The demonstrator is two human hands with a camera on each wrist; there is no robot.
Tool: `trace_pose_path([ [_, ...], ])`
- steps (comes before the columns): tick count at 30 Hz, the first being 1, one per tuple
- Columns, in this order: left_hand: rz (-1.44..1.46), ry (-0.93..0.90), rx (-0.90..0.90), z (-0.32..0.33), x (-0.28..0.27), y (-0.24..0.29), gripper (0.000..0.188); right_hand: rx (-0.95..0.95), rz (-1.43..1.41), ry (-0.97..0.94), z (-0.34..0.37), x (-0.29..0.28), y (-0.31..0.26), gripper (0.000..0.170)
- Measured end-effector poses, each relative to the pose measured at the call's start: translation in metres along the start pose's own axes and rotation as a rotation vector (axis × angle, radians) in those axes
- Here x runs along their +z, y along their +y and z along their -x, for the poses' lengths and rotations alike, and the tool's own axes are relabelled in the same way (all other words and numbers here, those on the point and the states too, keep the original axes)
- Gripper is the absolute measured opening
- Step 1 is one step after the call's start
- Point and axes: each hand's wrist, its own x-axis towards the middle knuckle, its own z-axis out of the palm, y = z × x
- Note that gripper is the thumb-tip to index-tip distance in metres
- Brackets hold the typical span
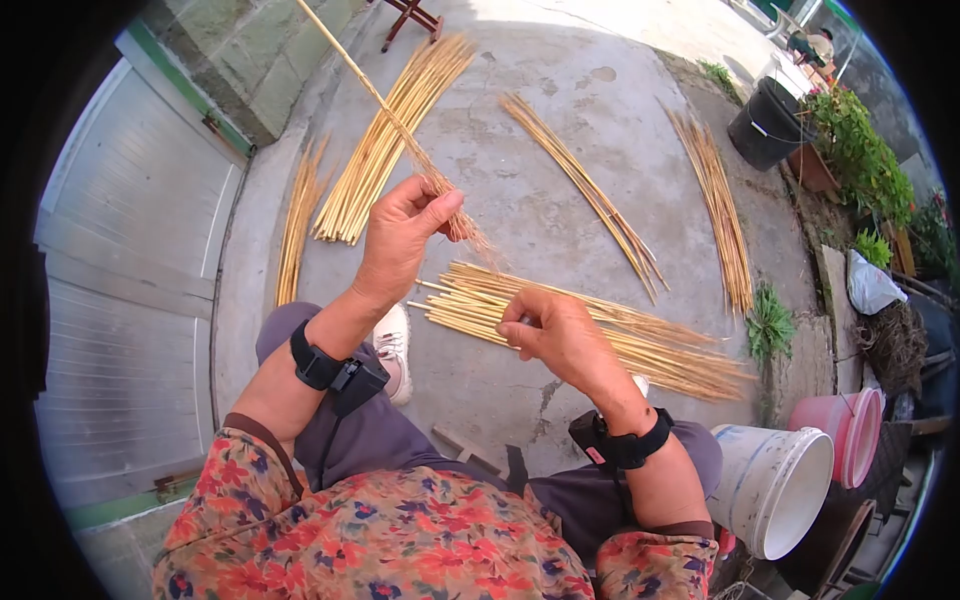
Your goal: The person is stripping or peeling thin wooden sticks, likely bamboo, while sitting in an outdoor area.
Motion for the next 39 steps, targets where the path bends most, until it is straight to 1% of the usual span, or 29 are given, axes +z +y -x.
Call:
trace_pose_path([
  [1, 0.030, -0.025, -0.026, 0.000, 0.000, -0.001, 0.013, -0.001, 0.001, 0.000, -0.004, -0.001, 0.000, 0.010],
  [2, 0.031, -0.026, -0.025, 0.001, 0.000, -0.004, 0.013, -0.127, -0.130, 0.138, -0.006, -0.002, 0.000, 0.010],
  [3, 0.055, -0.075, -0.047, 0.001, 0.001, -0.006, 0.013, -0.251, -0.260, 0.279, -0.007, -0.003, -0.001, 0.011],
  [4, 0.079, -0.126, -0.072, 0.001, 0.003, -0.008, 0.012, -0.248, -0.262, 0.284, -0.007, 0.000, -0.002, 0.011],
  [6, 0.078, -0.151, -0.082, 0.003, 0.008, -0.010, 0.012, -0.332, -0.391, 0.303, -0.007, 0.014, -0.006, 0.014],
  [7, 0.078, -0.170, -0.087, 0.004, 0.010, -0.010, 0.012, -0.391, -0.407, 0.330, -0.009, 0.019, -0.006, 0.013],
  [8, 0.080, -0.174, -0.092, 0.004, 0.012, -0.011, 0.012, -0.386, -0.408, 0.334, -0.009, 0.021, -0.006, 0.013],
  [10, 0.087, -0.198, -0.092, 0.003, 0.013, -0.013, 0.012, -0.407, -0.318, 0.322, -0.010, 0.022, -0.004, 0.013],
  [15, 0.102, -0.229, -0.111, 0.005, 0.016, -0.013, 0.011, -0.403, -0.320, 0.345, -0.013, 0.027, 0.000, 0.014],
  [21, 0.036, -0.244, -0.107, 0.005, 0.014, -0.012, 0.011, -0.344, -0.331, 0.282, -0.014, 0.025, 0.000, 0.014],
  [24, 0.025, -0.248, -0.102, 0.006, 0.015, -0.010, 0.012, -0.352, -0.317, 0.291, -0.015, 0.025, 0.001, 0.013],
  [26, 0.019, -0.252, -0.094, 0.006, 0.016, -0.009, 0.012, -0.359, -0.246, 0.303, -0.015, 0.025, 0.001, 0.011],
  [29, -0.007, -0.249, -0.109, 0.007, 0.016, -0.009, 0.012, -0.380, -0.213, 0.310, -0.016, 0.026, 0.000, 0.010],
  [35, -0.029, -0.249, -0.103, 0.008, 0.017, -0.009, 0.012, -0.358, -0.193, 0.331, -0.016, 0.024, 0.000, 0.008],
  [38, -0.068, -0.235, -0.069, 0.011, 0.020, -0.009, 0.012, -0.342, -0.245, 0.337, -0.018, 0.025, 0.001, 0.009],
  [39, -0.081, -0.200, -0.022, 0.013, 0.023, -0.009, 0.014, -0.342, -0.245, 0.337, -0.020, 0.025, 0.003, 0.009],
])
